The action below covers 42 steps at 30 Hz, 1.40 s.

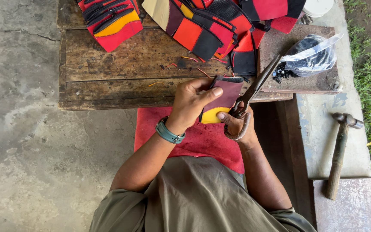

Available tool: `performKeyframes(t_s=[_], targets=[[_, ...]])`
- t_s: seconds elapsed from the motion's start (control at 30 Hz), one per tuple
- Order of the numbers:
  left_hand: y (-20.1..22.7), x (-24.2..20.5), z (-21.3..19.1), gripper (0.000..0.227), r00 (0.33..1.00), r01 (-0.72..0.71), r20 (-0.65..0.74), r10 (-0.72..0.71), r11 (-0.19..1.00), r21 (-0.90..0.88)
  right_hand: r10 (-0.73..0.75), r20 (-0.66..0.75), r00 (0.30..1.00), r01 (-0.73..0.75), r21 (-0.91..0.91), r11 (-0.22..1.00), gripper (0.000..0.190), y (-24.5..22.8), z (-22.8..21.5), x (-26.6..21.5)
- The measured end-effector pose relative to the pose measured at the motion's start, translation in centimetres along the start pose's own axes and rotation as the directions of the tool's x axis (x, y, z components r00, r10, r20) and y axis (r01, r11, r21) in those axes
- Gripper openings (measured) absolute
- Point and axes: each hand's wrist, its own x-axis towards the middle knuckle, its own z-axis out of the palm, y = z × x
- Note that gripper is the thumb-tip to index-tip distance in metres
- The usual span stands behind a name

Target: The person uses shears to trim the edges of a multi-colored leather patch and then uses a needle and thread to hand-stitch around the edge of the leather piece.

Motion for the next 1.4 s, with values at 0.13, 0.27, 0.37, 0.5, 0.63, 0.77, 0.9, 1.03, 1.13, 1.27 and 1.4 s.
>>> performKeyframes(t_s=[0.13,0.27,0.37,0.5,0.63,0.77,0.9,1.03,1.13,1.27,1.4], targets=[[0.6,-0.2,0.5,0.029,0.999,-0.014,0.046,0.026,0.968,-0.251,0.056,0.047,0.997,-0.064,0.182,0.981,0.053,0.5,-0.4,-0.1],[-0.9,0.0,0.5,0.020,1.000,0.025,-0.009,-0.029,0.951,-0.309,0.069,0.063,0.996,-0.076,0.133,0.988,0.048,0.5,-0.7,-0.2],[-2.3,0.4,0.6,0.021,0.987,-0.048,-0.157,0.029,0.991,-0.124,0.067,0.052,0.996,-0.068,0.003,0.998,0.045,-0.1,-0.1,-0.1],[-2.2,1.4,-0.5,0.023,0.977,0.010,-0.209,0.046,0.966,0.260,0.113,-0.047,0.993,-0.116,-0.077,0.990,0.033,-1.9,0.9,0.9],[-1.6,1.0,-2.1,0.021,0.941,0.271,0.261,-0.217,0.943,-0.195,0.172,-0.066,0.983,-0.168,0.055,0.984,0.030,-4.2,1.1,2.5],[-2.4,0.9,-2.5,0.022,0.954,0.220,0.208,-0.217,0.975,0.004,0.197,-0.077,0.977,-0.194,0.044,0.980,0.031,-4.9,1.0,3.1],[-3.0,0.9,-2.6,0.022,0.971,0.175,0.146,-0.191,0.978,0.116,0.272,-0.126,0.954,-0.280,-0.047,0.959,0.030,-4.7,0.3,3.3],[-3.3,0.8,-2.6,0.027,0.987,0.081,0.098,-0.128,0.920,0.383,0.162,-0.005,0.987,-0.162,-0.009,0.987,0.035,-4.1,0.8,3.2],[-3.5,0.6,-2.7,0.026,0.985,0.093,0.109,-0.136,0.937,0.336,0.213,0.010,0.977,-0.213,-0.008,0.977,0.036,-3.4,1.0,3.1],[-4.0,0.3,-3.0,0.021,0.964,0.216,0.150,-0.218,0.976,0.031,0.327,-0.038,0.944,-0.328,-0.025,0.944,0.038,-2.5,0.7,2.5],[-3.8,0.8,-2.9,0.020,0.991,0.116,0.085,-0.104,0.981,-0.155,0.180,0.027,0.983,-0.174,-0.161,0.972,0.043,-2.4,1.0,2.2]])
